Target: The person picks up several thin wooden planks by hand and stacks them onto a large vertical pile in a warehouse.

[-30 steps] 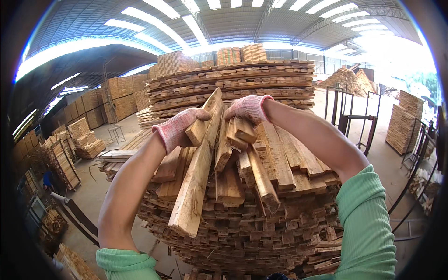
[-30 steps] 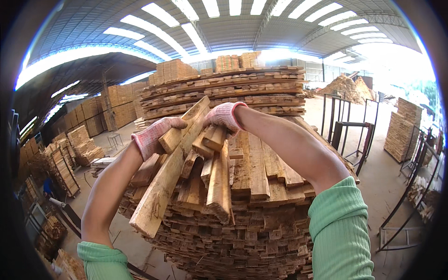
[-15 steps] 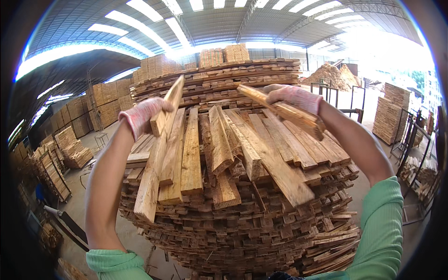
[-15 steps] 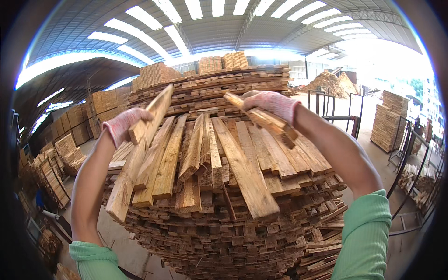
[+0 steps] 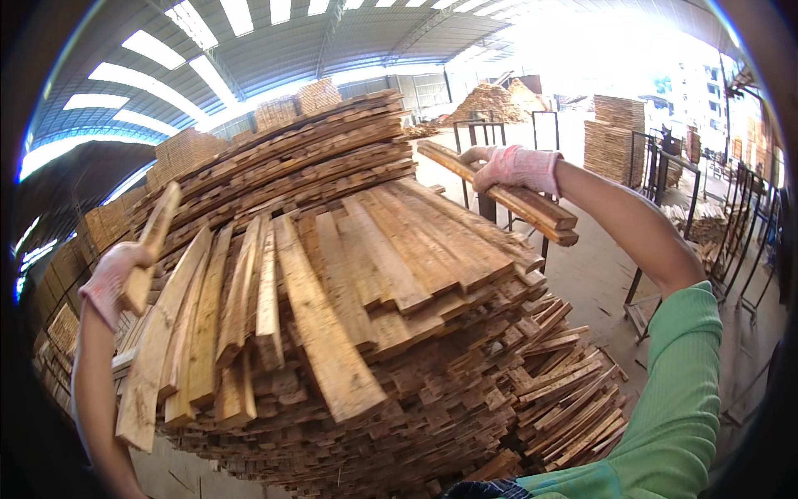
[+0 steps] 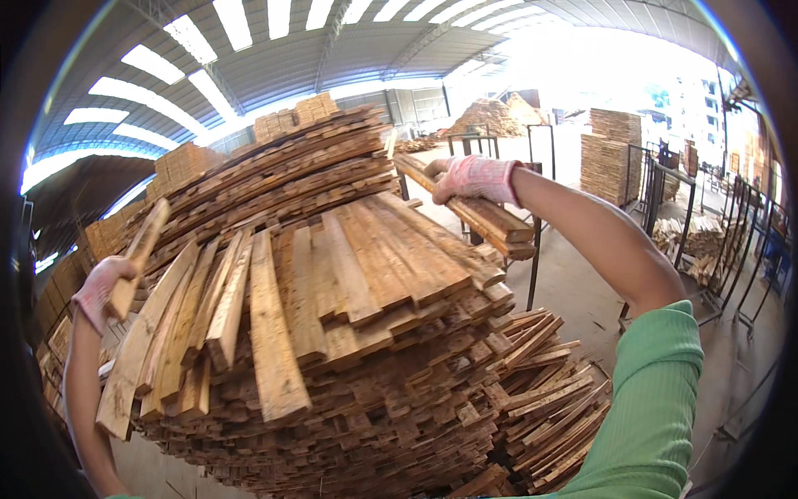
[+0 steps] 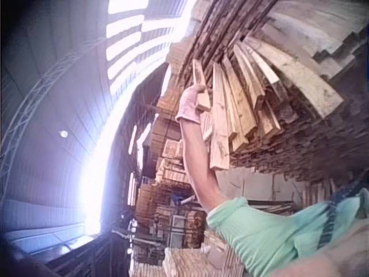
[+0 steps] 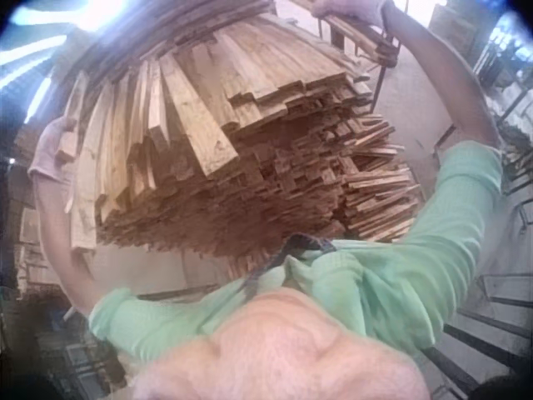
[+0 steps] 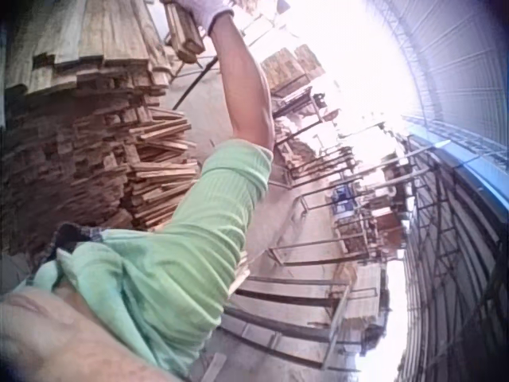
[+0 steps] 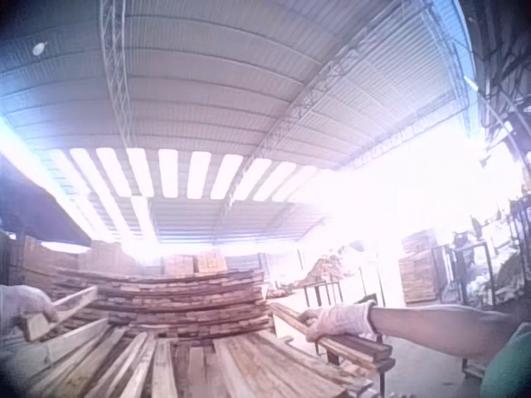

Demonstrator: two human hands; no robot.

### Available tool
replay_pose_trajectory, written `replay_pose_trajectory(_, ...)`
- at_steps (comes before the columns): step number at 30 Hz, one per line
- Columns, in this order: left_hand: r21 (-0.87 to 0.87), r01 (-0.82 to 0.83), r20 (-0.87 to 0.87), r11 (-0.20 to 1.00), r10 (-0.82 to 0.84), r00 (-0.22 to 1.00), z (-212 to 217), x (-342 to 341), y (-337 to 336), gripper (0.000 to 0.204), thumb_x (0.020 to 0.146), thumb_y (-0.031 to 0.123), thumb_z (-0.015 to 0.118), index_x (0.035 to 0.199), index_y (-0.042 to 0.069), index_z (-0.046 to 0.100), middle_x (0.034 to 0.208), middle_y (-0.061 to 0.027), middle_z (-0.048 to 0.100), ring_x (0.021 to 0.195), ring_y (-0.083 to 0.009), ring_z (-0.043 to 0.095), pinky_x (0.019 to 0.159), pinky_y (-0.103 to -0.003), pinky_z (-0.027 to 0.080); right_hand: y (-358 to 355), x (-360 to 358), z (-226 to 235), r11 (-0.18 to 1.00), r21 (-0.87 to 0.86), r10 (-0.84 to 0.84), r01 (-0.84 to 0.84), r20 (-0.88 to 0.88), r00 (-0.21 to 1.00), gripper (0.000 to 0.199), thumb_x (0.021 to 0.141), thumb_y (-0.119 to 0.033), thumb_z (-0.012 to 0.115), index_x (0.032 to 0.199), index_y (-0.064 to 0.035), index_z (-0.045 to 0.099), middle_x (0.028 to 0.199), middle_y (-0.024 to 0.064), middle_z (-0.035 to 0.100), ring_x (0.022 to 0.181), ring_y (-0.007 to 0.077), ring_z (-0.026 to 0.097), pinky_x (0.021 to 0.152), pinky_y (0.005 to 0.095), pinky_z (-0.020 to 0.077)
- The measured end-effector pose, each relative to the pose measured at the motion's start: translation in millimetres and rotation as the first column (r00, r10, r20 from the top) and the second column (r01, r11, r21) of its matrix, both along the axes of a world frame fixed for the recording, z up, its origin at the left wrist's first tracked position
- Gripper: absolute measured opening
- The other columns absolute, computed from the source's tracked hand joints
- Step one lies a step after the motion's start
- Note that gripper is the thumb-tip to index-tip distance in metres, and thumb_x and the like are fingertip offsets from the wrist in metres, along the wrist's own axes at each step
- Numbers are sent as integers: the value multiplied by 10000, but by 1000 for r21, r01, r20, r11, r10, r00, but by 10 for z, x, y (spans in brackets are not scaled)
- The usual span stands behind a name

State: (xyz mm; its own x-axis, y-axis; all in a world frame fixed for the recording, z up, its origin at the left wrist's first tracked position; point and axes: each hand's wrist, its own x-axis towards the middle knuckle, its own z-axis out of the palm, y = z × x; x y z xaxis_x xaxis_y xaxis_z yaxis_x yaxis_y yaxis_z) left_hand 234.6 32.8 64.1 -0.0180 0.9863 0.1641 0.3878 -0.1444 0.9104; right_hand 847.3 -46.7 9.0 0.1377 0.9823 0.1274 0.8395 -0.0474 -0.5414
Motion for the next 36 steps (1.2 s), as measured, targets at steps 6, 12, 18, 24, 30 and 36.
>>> replay_pose_trajectory(6,14,-17,356,1000,11,934,179,456,-603,222,846,58,544,1043,17,450,804,-97,580,555,-155,626,486,-351,600,332,599,-563,981,-194,36,-12,120,992,690,804,-302,623,1439,-87,462,1030,142,674,916,234,656,788,360,547)
replay_pose_trajectory(12,208,-52,178,977,14,984,128,969,-1119,278,898,197,610,1086,40,479,719,-59,591,520,-130,610,456,-259,535,691,594,-981,859,125,379,-496,497,781,367,953,-67,478,1314,-72,542,1293,153,584,1094,279,636,948,340,512)
replay_pose_trajectory(18,-101,17,-137,995,-30,990,248,2063,-952,665,929,95,604,1501,92,263,854,-72,528,502,-140,555,412,-281,553,837,608,-974,967,27,241,-253,220,945,471,989,-342,500,1384,-87,478,1205,202,607,1057,301,641,949,379,495)
replay_pose_trajectory(24,-148,-203,-965,968,-97,242,-358,2416,-478,1116,788,640,671,1575,38,157,1497,-270,416,1335,-360,481,1099,-423,397,399,-411,-317,944,75,280,-321,332,901,560,945,-256,546,1462,-72,431,1368,193,511,1132,288,616,943,385,526)
replay_pose_trajectory(30,-158,-76,-953,984,-132,274,-206,2079,-448,1025,774,418,728,1573,60,195,1367,-244,555,1042,-307,617,920,-401,501,474,-1012,-288,674,44,659,-737,415,627,573,935,-353,530,1421,-55,474,1240,179,628,787,236,661,721,390,551)
replay_pose_trajectory(36,-180,-84,-881,980,-123,457,-311,2061,-507,1074,774,664,650,1562,66,232,1518,-239,399,1356,-354,462,1117,-403,399,644,-1971,-228,767,-73,637,-637,209,742,552,901,-394,558,1283,4,547,867,158,693,727,244,670,651,391,525)
